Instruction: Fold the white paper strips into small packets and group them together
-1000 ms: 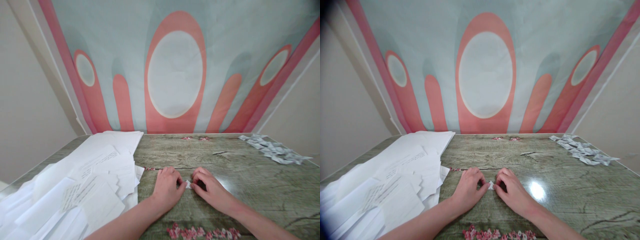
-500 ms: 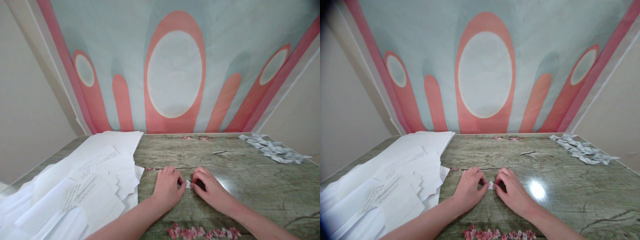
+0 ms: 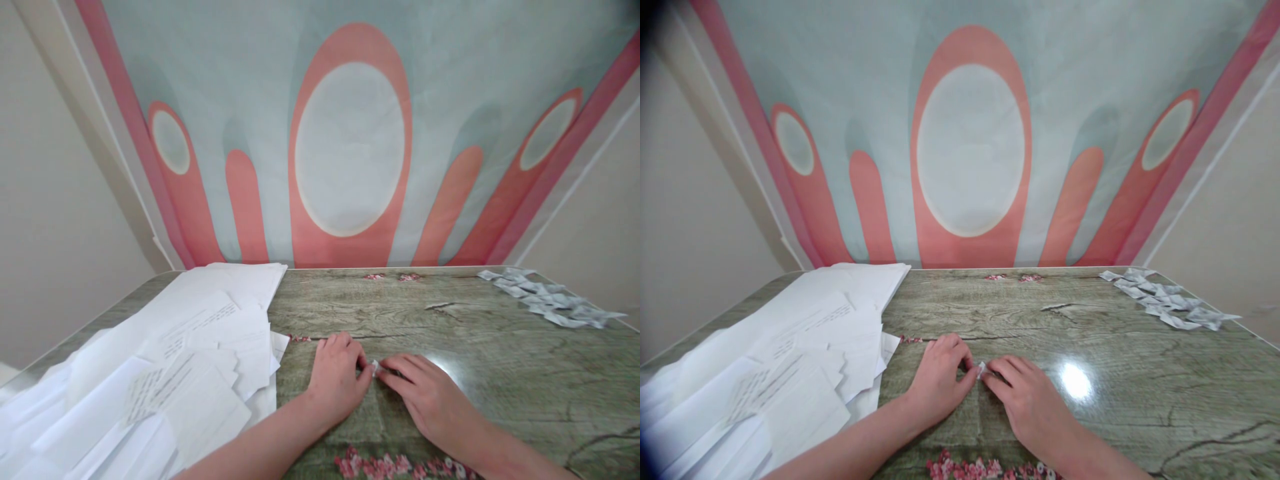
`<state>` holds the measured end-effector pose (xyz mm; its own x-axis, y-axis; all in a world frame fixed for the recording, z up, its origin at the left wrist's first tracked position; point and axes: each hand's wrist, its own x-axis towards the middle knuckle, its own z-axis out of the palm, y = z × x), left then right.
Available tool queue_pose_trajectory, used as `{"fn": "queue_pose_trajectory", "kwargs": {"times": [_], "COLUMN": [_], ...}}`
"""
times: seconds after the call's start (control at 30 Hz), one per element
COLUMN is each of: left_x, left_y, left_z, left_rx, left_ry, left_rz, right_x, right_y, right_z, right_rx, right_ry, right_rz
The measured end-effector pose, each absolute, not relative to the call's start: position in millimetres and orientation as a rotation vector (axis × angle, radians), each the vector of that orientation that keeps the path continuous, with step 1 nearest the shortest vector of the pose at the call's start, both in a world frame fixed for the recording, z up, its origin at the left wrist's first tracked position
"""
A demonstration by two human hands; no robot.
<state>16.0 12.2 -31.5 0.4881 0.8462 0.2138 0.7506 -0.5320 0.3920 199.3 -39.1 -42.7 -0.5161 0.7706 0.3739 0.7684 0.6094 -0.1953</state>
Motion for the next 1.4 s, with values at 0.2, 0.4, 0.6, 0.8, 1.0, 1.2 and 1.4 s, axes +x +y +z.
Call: {"fn": "queue_pose_trajectory", "kwargs": {"times": [0.2, 0.4, 0.6, 0.8, 1.0, 1.2, 1.4], "left_x": [16.9, 17.2, 17.1, 17.1, 16.8, 13.9, 15.9], "left_y": [12.0, 10.2, 8.6, 6.9, 3.5, -4.1, -19.9], "left_z": [-32.0, -27.8, -26.8, -27.0, -22.6, -12.1, -5.7], "left_rx": [2.487, 2.477, 2.491, 2.532, 2.648, 2.765, 2.990], "left_ry": [1.368, 1.373, 1.322, 1.278, 1.232, 1.164, 0.969], "left_rz": [0.555, 0.538, 0.580, 0.581, 0.537, 0.478, 0.202], "right_x": [197.7, 197.6, 200.3, 203.0, 204.1, 206.4, 211.1], "right_y": [-36.9, -33.3, -29.0, -28.7, -29.1, -27.1, -25.1], "right_z": [-49.5, -41.1, -32.2, -30.7, -23.9, -24.7, -26.2], "right_rx": [-1.224, -1.319, -1.365, -1.398, -1.403, -1.406, -1.419], "right_ry": [-2.419, -2.442, -2.457, -2.489, -2.515, -2.504, -2.518], "right_rz": [-0.069, 0.068, 0.208, 0.230, 0.285, 0.329, 0.325]}}
